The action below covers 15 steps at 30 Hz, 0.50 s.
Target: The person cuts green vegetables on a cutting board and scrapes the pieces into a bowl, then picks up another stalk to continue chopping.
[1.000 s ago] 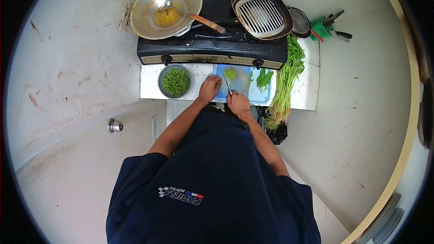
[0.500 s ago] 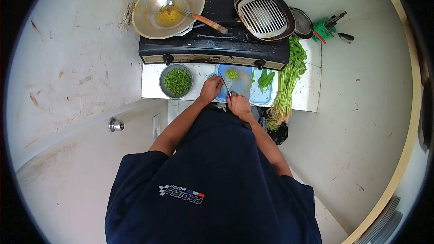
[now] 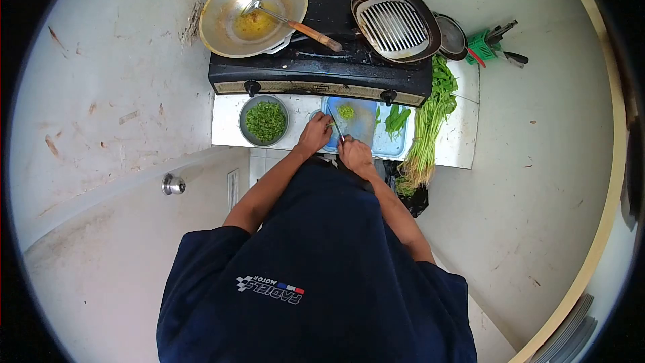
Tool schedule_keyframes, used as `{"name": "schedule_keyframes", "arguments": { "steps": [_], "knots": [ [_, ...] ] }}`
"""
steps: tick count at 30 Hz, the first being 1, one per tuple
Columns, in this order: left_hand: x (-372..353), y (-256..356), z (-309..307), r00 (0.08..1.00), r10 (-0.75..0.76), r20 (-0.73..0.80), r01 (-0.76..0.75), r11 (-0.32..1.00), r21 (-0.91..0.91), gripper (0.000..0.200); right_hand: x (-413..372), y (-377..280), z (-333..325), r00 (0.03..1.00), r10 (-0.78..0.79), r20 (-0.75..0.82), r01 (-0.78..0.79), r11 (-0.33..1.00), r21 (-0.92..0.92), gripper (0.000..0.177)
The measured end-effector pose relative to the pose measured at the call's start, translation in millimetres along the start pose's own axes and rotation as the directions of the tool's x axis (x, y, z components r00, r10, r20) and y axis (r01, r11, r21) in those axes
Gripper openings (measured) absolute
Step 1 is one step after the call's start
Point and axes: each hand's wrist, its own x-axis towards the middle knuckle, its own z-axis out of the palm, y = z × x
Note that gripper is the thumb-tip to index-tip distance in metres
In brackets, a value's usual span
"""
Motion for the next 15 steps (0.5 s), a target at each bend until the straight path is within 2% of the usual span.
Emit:
{"name": "schedule_keyframes", "arguments": {
  "steps": [6, 9, 15],
  "knots": [
    [-3, -2, -2, 0.997, 0.063, -0.052, -0.060, 0.997, 0.058, 0.014, -10, 2, 0, 1.000, -0.008, -0.002, 0.008, 1.000, 0.021, 0.037],
    [-2, -1, -3, 0.998, 0.042, -0.046, -0.042, 0.999, -0.017, 0.013, -2, 3, 7, 1.000, -0.003, -0.014, 0.003, 1.000, 0.014, 0.038],
    [-2, 0, -5, 0.998, 0.057, -0.041, -0.058, 0.998, -0.030, 0.012, 1, 3, 4, 0.999, 0.048, -0.012, -0.047, 0.998, 0.045, 0.039]
  ]
}}
